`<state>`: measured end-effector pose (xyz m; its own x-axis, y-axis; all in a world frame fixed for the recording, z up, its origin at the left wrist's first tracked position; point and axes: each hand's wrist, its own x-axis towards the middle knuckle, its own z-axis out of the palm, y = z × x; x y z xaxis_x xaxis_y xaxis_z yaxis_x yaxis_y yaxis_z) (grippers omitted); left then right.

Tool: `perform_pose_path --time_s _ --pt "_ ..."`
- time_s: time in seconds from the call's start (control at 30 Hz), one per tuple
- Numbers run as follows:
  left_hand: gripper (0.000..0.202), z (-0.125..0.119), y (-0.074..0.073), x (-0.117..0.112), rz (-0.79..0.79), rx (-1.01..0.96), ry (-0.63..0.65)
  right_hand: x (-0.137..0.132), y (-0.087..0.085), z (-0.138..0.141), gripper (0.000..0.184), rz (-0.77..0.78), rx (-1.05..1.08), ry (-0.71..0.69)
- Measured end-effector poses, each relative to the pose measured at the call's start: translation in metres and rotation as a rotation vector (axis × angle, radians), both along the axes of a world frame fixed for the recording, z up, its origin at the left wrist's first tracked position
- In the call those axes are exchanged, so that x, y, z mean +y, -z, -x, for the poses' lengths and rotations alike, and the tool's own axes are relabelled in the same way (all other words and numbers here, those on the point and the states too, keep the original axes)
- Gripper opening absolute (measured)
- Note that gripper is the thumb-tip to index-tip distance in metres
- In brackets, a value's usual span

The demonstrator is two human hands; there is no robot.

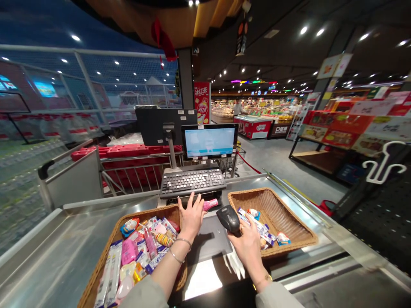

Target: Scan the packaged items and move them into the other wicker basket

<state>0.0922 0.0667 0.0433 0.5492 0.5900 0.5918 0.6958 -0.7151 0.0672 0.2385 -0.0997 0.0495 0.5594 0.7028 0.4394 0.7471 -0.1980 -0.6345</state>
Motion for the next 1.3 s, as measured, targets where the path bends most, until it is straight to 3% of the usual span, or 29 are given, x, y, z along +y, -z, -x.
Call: perform_pose_path --time_s 0.6,0.83,1.3 --pt "0.034 -0.055 0.003 -0.007 -0.028 0.037 0.148 -0.02 0.007 -0.042 0.031 -0.037 0.011 0.189" --pt "0.033 -0.08 0.006 -0.008 -0.038 0.056 0.246 -0.028 0.008 -0.062 0.029 -0.025 0.025 0.279" --pt "0.03 -0.121 0.018 -0.007 -0.049 0.085 0.383 -0.042 0.027 -0.101 0.033 -0.017 0.025 0.449"
